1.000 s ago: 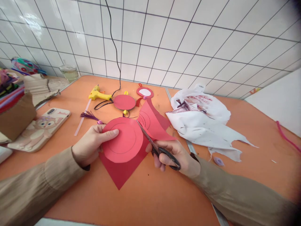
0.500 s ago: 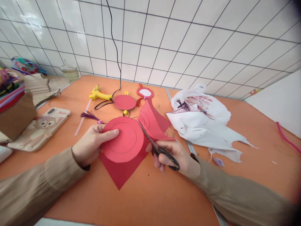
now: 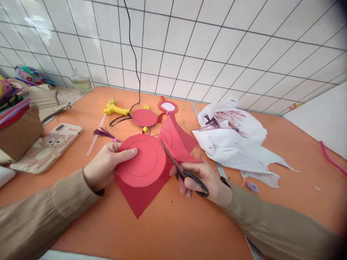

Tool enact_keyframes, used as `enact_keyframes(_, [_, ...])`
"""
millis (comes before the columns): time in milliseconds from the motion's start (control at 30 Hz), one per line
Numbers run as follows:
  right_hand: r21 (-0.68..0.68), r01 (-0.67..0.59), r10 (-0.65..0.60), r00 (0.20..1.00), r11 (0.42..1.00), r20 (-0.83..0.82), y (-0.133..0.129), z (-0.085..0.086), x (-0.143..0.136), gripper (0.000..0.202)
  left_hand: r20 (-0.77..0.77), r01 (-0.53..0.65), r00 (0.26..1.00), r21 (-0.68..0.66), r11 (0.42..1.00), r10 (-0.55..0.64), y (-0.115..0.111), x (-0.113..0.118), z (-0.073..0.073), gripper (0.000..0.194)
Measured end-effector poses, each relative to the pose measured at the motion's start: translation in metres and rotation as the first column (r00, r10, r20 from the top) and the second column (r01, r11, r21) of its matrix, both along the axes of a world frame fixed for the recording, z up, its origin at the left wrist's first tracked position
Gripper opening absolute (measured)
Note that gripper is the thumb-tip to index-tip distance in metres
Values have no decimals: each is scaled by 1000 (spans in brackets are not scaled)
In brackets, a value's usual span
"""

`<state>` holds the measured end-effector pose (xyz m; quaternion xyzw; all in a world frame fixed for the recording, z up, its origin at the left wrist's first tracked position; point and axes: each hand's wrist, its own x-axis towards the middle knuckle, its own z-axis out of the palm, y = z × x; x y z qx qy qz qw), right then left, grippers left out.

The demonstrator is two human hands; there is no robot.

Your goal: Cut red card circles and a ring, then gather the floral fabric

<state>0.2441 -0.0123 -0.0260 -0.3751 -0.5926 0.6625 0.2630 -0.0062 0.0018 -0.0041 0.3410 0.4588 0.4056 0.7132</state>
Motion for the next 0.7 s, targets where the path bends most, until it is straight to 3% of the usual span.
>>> enact_keyframes(233, [13,-20,20,1000,1000,16,-1,12,-1,57,-22,-4,1000,23,1000,4,0,0,0,18])
enact_keyframes(500, [46,-8,10,1000,999,-22,1,-1,1,54,-38,5,999,33,999,-4,-1,0,1,17])
enact_keyframes(700, [32,3,-3,1000,999,3,1,1,0,55,-46,0,999,40,999,2,-1,0,0,17])
